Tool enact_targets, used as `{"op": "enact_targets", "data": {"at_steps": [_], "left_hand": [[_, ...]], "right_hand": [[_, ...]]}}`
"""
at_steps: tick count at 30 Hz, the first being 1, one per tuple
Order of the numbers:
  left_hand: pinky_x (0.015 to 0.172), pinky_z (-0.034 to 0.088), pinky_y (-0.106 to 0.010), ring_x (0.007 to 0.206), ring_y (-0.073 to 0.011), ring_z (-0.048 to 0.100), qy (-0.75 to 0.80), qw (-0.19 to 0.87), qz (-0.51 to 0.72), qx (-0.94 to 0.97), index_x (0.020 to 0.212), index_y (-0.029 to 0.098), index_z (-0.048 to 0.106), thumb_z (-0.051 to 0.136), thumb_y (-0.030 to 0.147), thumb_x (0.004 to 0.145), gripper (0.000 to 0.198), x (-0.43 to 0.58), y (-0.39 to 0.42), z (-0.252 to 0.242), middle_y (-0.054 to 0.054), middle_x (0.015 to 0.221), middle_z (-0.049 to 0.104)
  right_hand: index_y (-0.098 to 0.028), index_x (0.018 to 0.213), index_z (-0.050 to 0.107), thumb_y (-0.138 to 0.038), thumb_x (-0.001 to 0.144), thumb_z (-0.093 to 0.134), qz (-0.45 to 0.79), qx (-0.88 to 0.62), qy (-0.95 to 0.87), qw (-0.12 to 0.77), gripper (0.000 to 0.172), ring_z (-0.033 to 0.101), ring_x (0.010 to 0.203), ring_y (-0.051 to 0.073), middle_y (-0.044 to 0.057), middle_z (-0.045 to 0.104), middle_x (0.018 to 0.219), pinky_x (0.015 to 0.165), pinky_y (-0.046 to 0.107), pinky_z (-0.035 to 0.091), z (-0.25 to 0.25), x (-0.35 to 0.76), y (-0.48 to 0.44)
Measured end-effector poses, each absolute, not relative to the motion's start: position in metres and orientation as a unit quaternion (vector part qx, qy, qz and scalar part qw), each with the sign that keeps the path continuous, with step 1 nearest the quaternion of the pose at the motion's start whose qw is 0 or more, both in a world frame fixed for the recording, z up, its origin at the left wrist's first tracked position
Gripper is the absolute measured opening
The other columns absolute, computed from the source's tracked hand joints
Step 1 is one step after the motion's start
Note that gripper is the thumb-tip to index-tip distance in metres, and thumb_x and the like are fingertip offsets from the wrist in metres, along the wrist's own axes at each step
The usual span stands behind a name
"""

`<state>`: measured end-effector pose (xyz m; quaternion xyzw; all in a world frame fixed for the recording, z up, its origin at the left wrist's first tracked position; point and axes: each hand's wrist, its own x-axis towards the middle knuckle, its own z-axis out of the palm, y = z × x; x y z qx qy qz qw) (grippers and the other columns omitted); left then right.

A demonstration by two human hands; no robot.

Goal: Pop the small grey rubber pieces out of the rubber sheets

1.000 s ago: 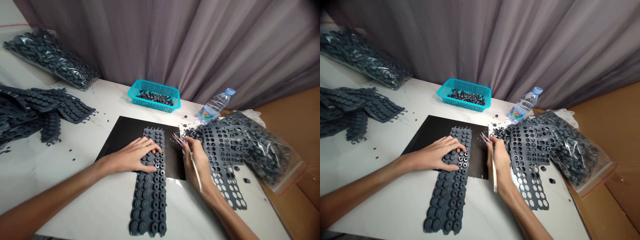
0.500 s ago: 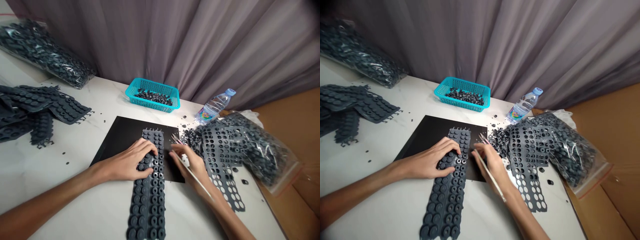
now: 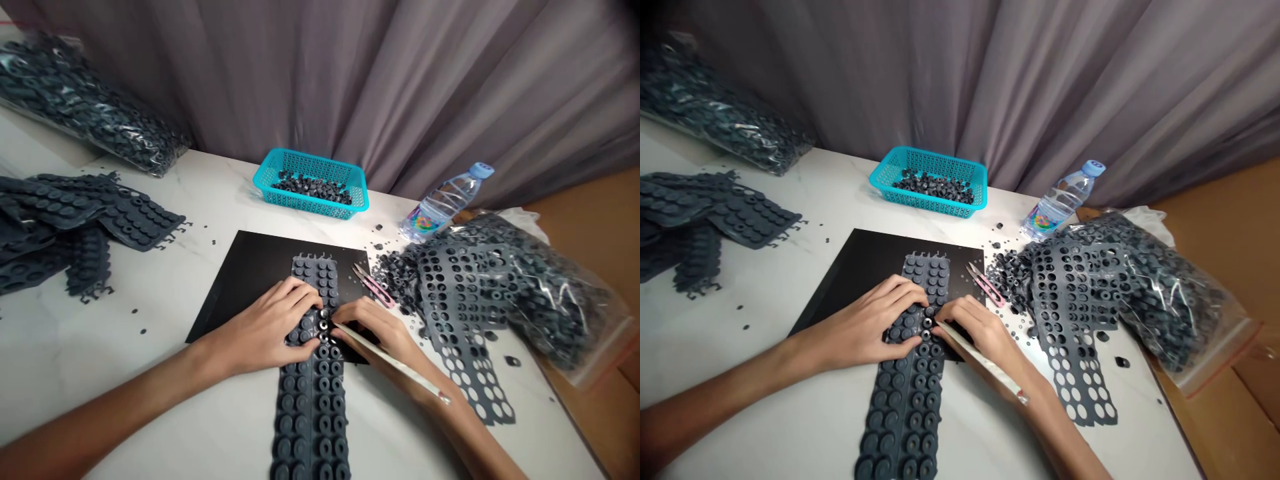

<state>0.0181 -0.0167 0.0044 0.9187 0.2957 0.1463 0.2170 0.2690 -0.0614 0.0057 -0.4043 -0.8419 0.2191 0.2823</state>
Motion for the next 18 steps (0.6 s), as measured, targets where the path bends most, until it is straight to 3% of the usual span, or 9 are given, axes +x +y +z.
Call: {"op": "enact_targets", "data": {"at_steps": [9,13,18], "left_hand": [[0.109,0.046,-0.042,0.123,-0.0267,0.049,0.292,0.218,0.152,0.919,0.124,0.021,0.052,0.066,0.035,0.092,0.037,0.017,-0.017,0.005,-0.007,0.126,0.059],[0.108,0.046,-0.043,0.122,-0.0274,0.050,0.290,0.213,0.155,0.920,0.124,0.021,0.052,0.066,0.035,0.092,0.038,0.017,-0.016,0.003,-0.007,0.125,0.059],[0.108,0.046,-0.043,0.122,-0.0276,0.050,0.294,0.231,0.170,0.912,0.120,0.023,0.054,0.068,0.034,0.090,0.035,0.018,-0.014,0.001,-0.007,0.123,0.059]], "right_hand": [[-0.021,0.108,0.064,-0.029,0.105,0.057,0.176,-0.422,-0.845,0.277,0.011,0.067,0.085,0.019,0.007,0.070,0.100,0.077,0.030,0.056,-0.002,0.266,-0.060],[-0.019,0.124,0.062,-0.028,0.108,0.052,0.078,-0.412,-0.875,0.244,0.021,0.066,0.089,0.021,0.009,0.070,0.105,0.073,0.031,0.056,-0.009,0.263,-0.061],[-0.016,0.123,0.062,-0.030,0.109,0.049,-0.026,-0.400,-0.896,0.191,0.024,0.064,0.089,0.025,0.012,0.070,0.105,0.067,0.036,0.055,-0.012,0.258,-0.064]]}}
